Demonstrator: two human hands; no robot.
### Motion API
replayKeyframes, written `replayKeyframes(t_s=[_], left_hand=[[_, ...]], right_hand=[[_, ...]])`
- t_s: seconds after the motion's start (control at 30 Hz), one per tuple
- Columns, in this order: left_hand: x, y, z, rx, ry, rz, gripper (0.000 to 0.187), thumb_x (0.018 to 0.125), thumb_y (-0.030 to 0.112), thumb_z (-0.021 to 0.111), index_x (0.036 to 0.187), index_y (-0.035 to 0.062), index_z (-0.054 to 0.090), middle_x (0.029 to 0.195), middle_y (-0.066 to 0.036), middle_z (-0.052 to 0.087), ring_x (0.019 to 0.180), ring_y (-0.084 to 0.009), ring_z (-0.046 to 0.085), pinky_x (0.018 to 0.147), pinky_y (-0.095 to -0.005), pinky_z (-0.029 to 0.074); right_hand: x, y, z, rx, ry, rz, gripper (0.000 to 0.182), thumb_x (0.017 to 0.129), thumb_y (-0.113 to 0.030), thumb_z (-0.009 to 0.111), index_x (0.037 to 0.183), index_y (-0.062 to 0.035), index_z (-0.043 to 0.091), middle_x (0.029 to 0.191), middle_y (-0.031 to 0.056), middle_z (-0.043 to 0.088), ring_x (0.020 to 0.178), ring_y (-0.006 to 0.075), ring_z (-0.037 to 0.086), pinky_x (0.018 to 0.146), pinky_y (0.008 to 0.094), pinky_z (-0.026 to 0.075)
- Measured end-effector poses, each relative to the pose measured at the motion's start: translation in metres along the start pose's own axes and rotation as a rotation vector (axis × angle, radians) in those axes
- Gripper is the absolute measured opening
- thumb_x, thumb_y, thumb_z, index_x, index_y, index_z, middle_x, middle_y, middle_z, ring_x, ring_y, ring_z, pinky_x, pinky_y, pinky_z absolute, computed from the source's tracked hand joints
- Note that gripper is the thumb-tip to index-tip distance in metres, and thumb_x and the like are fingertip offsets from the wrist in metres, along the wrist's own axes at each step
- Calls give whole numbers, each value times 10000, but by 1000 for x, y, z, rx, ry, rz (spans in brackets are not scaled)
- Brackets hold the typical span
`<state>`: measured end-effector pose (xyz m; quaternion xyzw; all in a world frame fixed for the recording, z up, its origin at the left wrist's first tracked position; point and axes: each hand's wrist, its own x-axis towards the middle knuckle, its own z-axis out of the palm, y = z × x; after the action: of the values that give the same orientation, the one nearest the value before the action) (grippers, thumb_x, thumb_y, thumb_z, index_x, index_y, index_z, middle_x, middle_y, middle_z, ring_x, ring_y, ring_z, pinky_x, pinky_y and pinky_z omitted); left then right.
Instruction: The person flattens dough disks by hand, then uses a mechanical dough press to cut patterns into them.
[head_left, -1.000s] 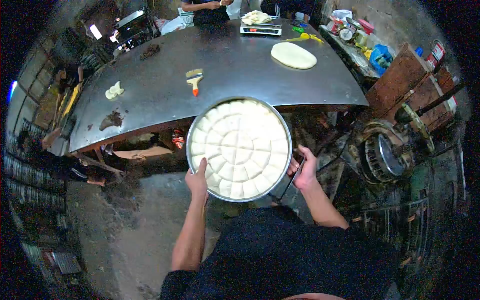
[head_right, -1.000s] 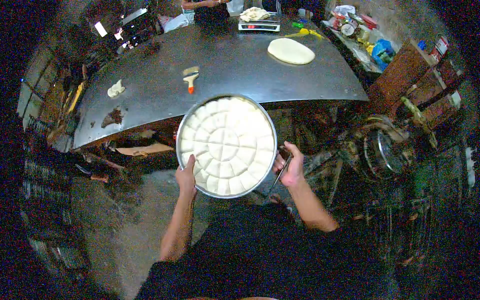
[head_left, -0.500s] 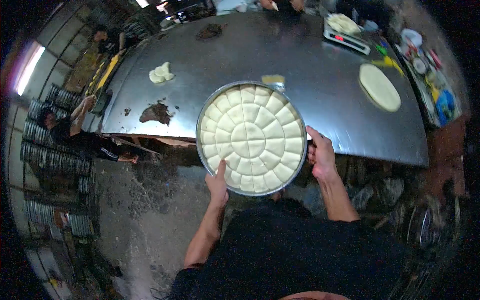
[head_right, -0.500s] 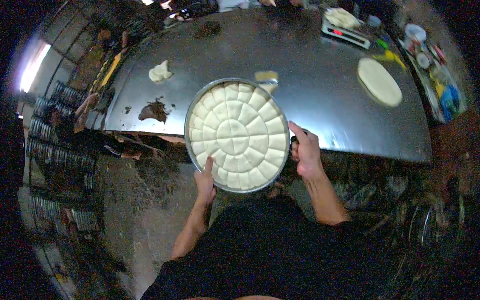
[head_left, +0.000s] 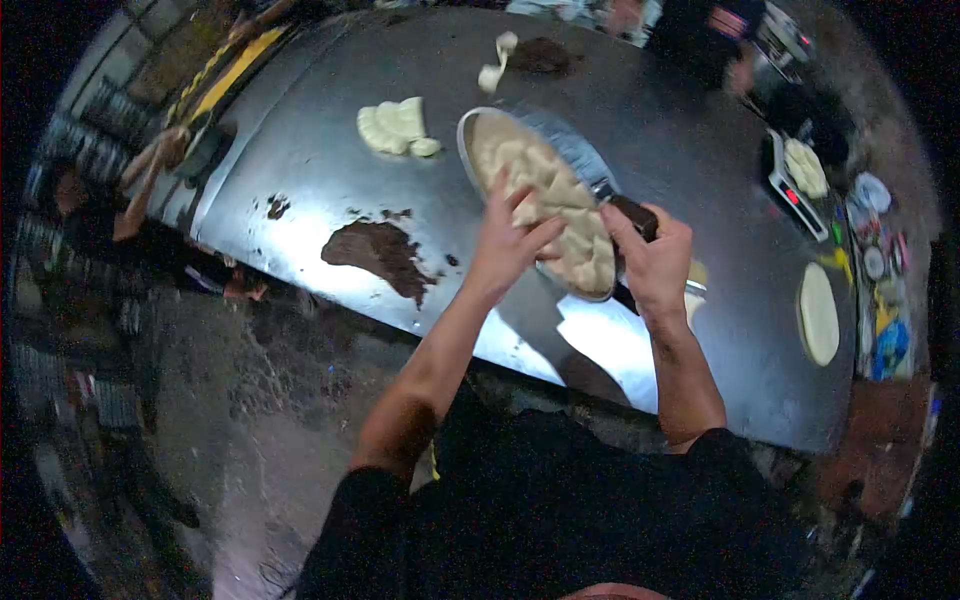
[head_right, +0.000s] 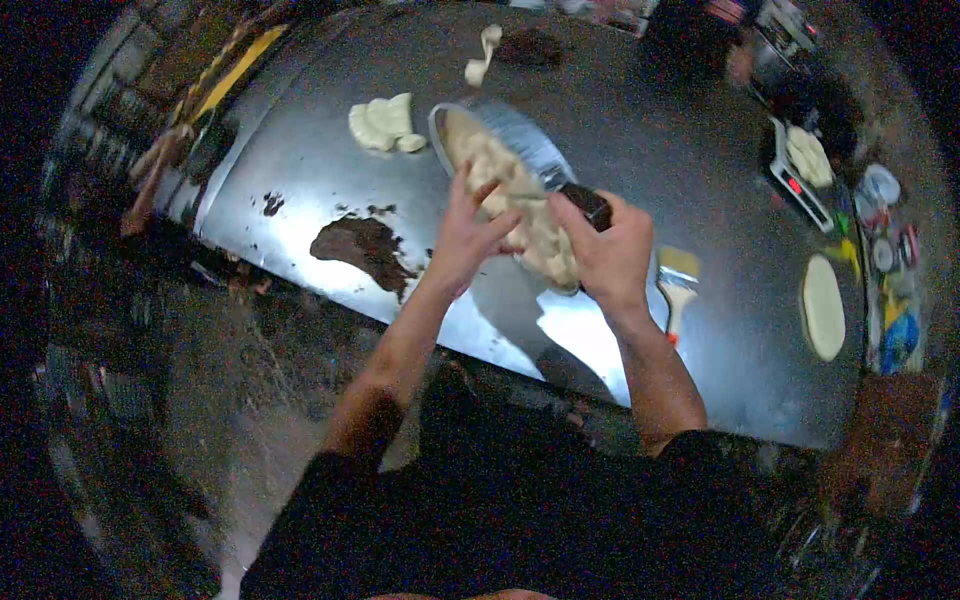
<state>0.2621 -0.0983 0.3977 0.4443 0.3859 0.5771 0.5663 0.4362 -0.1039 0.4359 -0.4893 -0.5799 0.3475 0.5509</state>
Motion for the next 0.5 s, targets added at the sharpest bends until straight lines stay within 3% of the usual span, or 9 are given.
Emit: replayKeyframes(t_s=[0.03, 0.13, 0.23, 0.3, 0.37, 0.43, 0.5], left_hand=[[100, 14, -47, -29, -33, 12, 957, 817, 5, 659, 1485, 213, 6, 1430, -219, 244, 1115, -302, 541, 753, -428, 585], [183, 2, -108, -138, -10, -2, 1067, 778, 3, 701, 1483, 257, -58, 1445, -258, 190, 1087, -326, 563, 685, -393, 594], [214, 27, -133, -294, 46, 19, 1064, 775, -14, 686, 1481, 266, -59, 1455, -250, 173, 1068, -314, 571, 669, -386, 598], [221, 51, -132, -287, 141, -21, 1062, 759, -35, 671, 1484, 258, -46, 1443, -218, 224, 1046, -293, 578, 646, -370, 597], [250, 71, -158, -272, 185, 63, 1061, 736, -49, 662, 1489, 223, -34, 1402, -177, 309, 1013, -273, 585, 623, -353, 590], [271, 77, -171, -328, 212, 141, 1018, 729, -55, 640, 1489, 178, 3, 1349, -154, 384, 999, -260, 583, 605, -335, 578], [295, 90, -189, -307, 241, 261, 949, 735, -63, 614, 1477, 142, 59, 1323, -151, 411, 998, -249, 579, 619, -340, 573]], right_hand=[[89, 12, 70, -29, 5, 20, 237, 788, -233, 742, 754, -8, 680, 579, -24, 582, 532, 33, 481, 471, 248, 391], [136, 28, 151, -262, 49, -93, 236, 797, -219, 736, 731, -2, 669, 565, -33, 558, 526, 31, 459, 459, 248, 361], [162, 4, 194, -246, 57, -67, 240, 802, -218, 732, 725, 0, 669, 565, -32, 556, 524, 32, 462, 456, 245, 357], [178, -17, 207, -337, 17, -38, 240, 803, -215, 730, 720, 2, 667, 567, -28, 564, 524, 34, 468, 460, 245, 364], [210, -20, 243, -274, 18, -53, 251, 796, -228, 736, 735, 7, 675, 570, -22, 574, 527, 40, 469, 470, 248, 373], [231, -20, 256, -344, 3, -85, 255, 787, -243, 740, 758, 5, 687, 563, -9, 580, 519, 39, 475, 479, 253, 389], [255, -25, 274, -510, -28, -271, 273, 771, -268, 748, 770, -1, 694, 554, 20, 578, 495, 53, 487, 482, 265, 405]])
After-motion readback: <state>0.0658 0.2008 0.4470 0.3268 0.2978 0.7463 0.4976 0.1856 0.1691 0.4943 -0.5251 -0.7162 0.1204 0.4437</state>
